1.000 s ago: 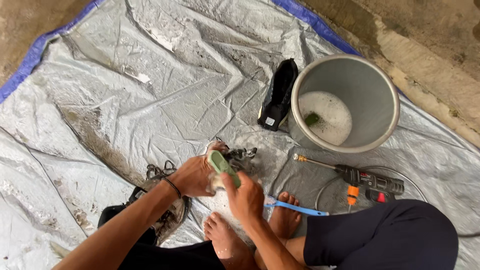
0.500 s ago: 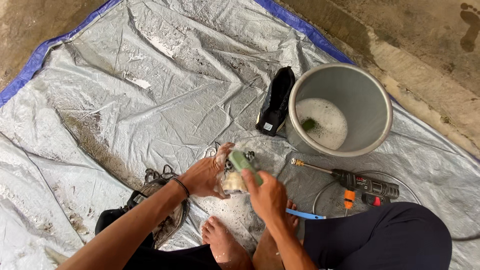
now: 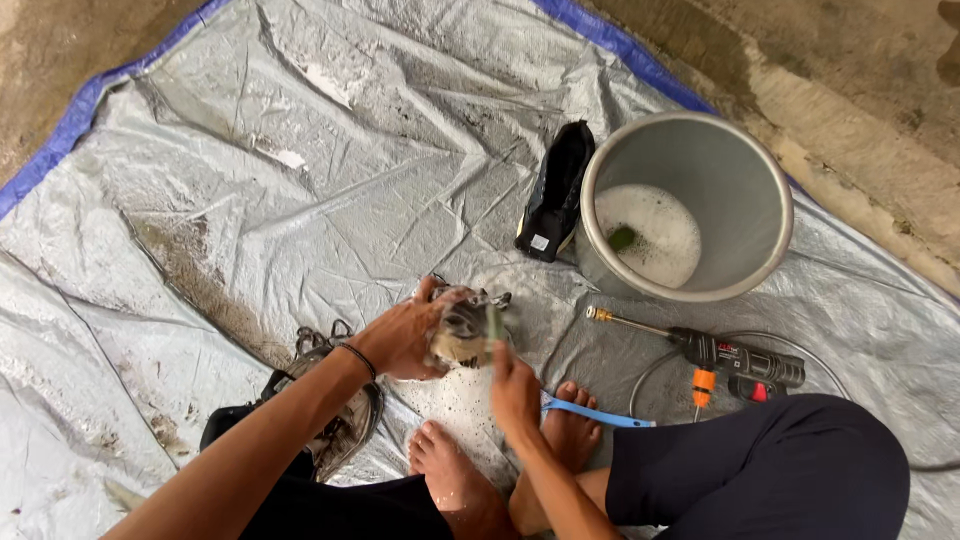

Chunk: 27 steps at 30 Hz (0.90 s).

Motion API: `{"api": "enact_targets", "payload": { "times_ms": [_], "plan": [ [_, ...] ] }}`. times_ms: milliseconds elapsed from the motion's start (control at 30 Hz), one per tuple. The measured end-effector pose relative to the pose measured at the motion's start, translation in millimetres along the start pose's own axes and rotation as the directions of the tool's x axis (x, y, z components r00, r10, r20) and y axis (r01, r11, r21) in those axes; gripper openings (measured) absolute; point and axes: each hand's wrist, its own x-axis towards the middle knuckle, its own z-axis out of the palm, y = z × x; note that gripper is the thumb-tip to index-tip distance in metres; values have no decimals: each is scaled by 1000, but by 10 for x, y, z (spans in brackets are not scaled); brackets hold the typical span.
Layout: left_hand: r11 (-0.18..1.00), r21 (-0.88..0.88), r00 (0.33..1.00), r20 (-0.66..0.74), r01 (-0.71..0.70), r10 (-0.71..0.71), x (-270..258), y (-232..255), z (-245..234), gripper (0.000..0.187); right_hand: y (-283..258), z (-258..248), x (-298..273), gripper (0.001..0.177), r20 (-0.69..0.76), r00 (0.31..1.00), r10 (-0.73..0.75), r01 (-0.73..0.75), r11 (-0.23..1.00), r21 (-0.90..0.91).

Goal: The person scrubs a pair of hiking boots and a pair of sneakers using a green brush and soapy water from a bucket. They clean the soles, sides, and uppers of the shoes, occasionally dipping the brush into the bucket to reload soap.

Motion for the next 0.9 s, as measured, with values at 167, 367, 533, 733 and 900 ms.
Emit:
{"api": "enact_targets", "payload": {
  "times_ms": [167,367,533,733,900],
  "plan": [
    [999,-10,1000,0,32,-32,-33,-116,45,131,93,304,-121,58,-23,962,-270,268,961,-70],
    [994,-104,999,3,32,-32,-284,158,-198,109,589,117,298,90,-71,984,161,-164,986,-37],
    [991,-126,999,-26,38,-41,-28,0,13,114,-208,84,-256,79,23,999,-46,45,998,50],
    [980,-189,997,-40,60,-69,-136,-116,36,108,152,66,29,85,-5,998,55,-55,995,-83],
    [980,-188,997,-28,63,-70,-8,-59,106,111,512,162,202,89,-28,984,177,-177,984,-12]
  ]
}}
